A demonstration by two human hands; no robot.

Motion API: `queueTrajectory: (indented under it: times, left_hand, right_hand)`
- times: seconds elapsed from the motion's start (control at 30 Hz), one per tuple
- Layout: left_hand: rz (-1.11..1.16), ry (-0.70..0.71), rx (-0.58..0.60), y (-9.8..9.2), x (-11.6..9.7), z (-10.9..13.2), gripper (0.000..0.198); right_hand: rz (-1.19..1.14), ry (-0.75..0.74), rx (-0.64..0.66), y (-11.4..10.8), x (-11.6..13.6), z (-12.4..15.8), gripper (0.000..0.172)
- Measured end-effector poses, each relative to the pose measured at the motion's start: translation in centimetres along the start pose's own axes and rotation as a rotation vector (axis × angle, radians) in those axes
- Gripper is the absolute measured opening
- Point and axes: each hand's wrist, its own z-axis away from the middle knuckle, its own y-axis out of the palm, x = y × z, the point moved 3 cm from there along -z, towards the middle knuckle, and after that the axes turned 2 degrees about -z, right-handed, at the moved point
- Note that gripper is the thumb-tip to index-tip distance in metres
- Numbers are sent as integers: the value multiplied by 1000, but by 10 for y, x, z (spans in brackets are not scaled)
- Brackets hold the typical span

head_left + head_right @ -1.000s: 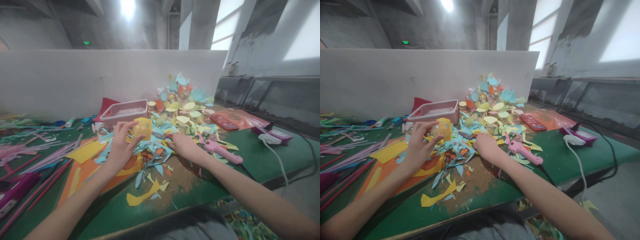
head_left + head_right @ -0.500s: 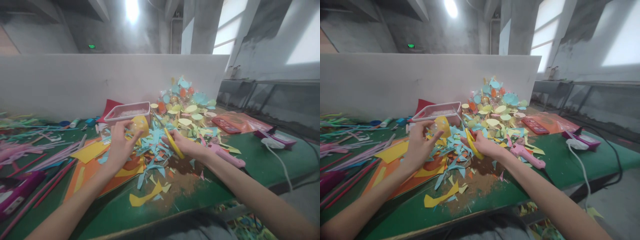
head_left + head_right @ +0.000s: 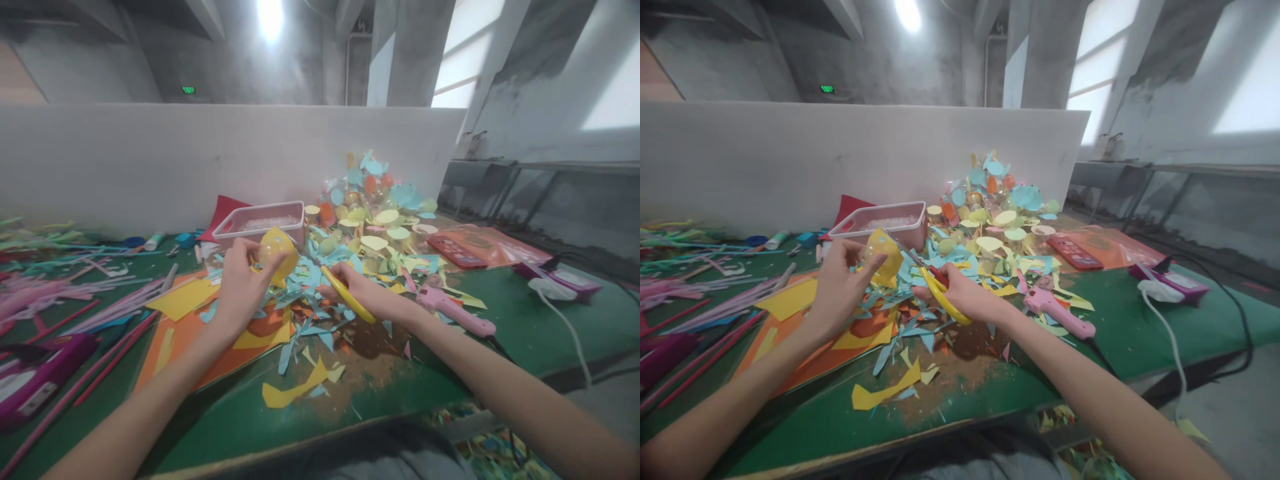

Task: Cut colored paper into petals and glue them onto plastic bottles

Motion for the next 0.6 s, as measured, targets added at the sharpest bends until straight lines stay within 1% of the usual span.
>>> queueTrajectory:
  times: [0.13, 0.3, 0.5, 0.6]
  left_hand:
    - [-18, 37, 31, 3, 1, 1, 40]
    - [-62, 109, 44, 5, 1, 1, 39]
    - [-115, 175, 31, 4, 0, 2, 36]
    - [-127, 202, 26, 3, -1, 1, 34]
  right_hand:
    - [-22, 9, 7, 0, 2, 1, 58]
    - [-16, 40, 10, 0, 4, 2, 54]
    - [12, -19, -15, -1, -2, -4, 50]
    - [68, -45, -37, -3, -2, -6, 49]
